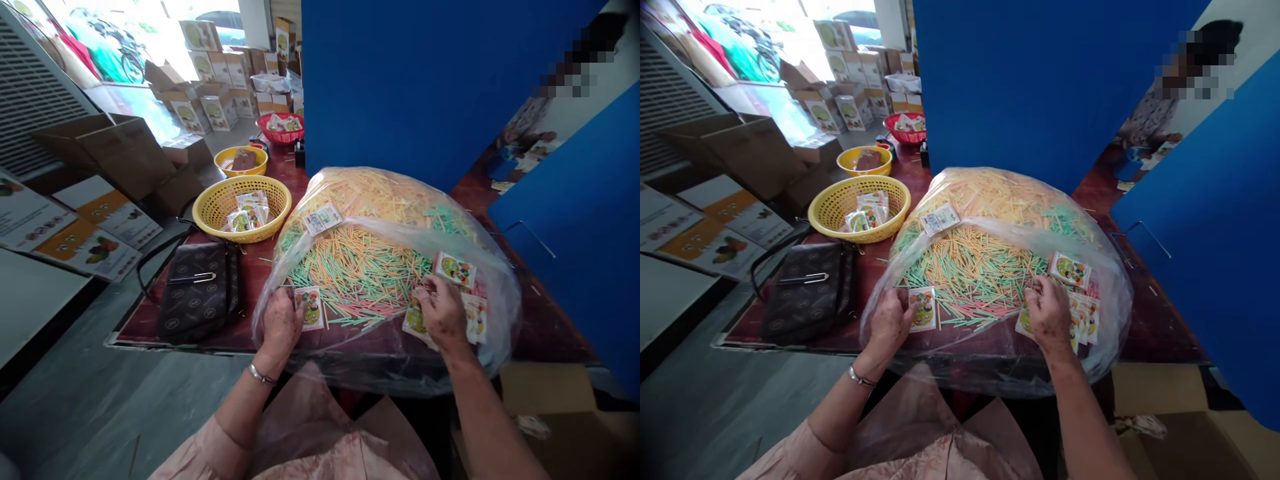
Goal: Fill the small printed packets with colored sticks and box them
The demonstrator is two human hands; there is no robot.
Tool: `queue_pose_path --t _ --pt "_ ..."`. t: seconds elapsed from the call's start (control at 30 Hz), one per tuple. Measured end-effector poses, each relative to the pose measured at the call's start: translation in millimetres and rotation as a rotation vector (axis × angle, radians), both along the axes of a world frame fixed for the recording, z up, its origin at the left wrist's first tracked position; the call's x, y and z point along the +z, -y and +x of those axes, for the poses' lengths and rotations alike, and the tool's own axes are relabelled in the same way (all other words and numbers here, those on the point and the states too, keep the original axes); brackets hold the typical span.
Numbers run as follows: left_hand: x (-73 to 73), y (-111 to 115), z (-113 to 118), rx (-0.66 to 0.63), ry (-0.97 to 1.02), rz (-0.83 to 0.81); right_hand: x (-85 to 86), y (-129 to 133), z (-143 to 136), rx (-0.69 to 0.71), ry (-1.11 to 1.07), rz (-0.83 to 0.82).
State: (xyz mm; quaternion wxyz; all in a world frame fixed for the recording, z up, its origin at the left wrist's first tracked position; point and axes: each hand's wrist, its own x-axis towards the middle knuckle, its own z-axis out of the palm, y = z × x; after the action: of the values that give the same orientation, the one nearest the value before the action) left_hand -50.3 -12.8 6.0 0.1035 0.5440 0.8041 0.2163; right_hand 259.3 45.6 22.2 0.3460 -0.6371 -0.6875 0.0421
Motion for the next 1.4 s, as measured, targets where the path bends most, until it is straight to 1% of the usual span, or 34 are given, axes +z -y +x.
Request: queue_pose_path --t 0.1,0.17,0.23,0.3,0.37,0.43,0.5,0.57,0.73,0.87,0.97,1.1,1.17,1.27,1.33,1.4 --pt "-6.4 -4.2 10.1 -0.045 -0.124 -0.032 11.3 -22.4 -45.1 0.226 0.018 -0.153" --pt "-10.7 -6.3 15.3 -0.057 -0.130 -0.036 15.9 -34.4 -76.8 0.357 0.134 -0.267" --pt "-14.4 -7.5 15.7 -0.054 -0.075 -0.041 17.4 -43.7 -102.8 0.432 0.326 -0.374" --pt "-16.8 -7.4 12.0 -0.051 -0.008 -0.059 17.0 -51.5 -121.4 0.416 0.529 -0.487" --pt "-18.0 -6.3 6.8 -0.061 0.020 -0.077 16.2 -59.2 -133.2 0.358 0.657 -0.594" --pt "-19.1 -4.8 2.0 -0.091 0.012 -0.066 16.4 -67.2 -139.3 0.337 0.703 -0.665" --pt "-20.6 -3.3 -1.3 -0.125 -0.003 -0.020 17.7 -73.7 -141.2 0.356 0.718 -0.701" --pt "-22.4 -2.3 -3.1 -0.132 0.007 0.028 19.3 -76.8 -140.4 0.374 0.732 -0.714" --pt "-22.2 -2.1 -5.7 -0.026 0.136 0.056 20.9 -71.0 -137.9 0.396 0.732 -0.699" --pt "-21.8 -3.2 -9.5 -0.073 0.195 0.145 20.0 -68.9 -141.8 0.372 0.698 -0.675" --pt "-25.1 -3.4 -12.0 -0.126 0.147 0.194 20.9 -73.5 -144.1 0.358 0.692 -0.690" --pt "-27.0 -2.8 -12.5 -0.072 0.041 0.132 25.1 -77.6 -146.3 0.340 0.677 -0.676" --pt "-26.1 -2.9 -12.5 -0.068 0.025 0.140 25.6 -76.2 -151.4 0.306 0.650 -0.620" --pt "-25.3 -3.2 -13.8 -0.111 0.025 0.234 21.6 -72.7 -166.8 0.303 0.569 -0.497" --pt "-25.9 -3.0 -15.1 -0.136 0.036 0.269 17.0 -72.5 -178.9 0.294 0.553 -0.493" --pt "-26.7 -2.4 -15.9 -0.142 0.046 0.262 12.5 -74.4 -188.8 0.263 0.576 -0.554"
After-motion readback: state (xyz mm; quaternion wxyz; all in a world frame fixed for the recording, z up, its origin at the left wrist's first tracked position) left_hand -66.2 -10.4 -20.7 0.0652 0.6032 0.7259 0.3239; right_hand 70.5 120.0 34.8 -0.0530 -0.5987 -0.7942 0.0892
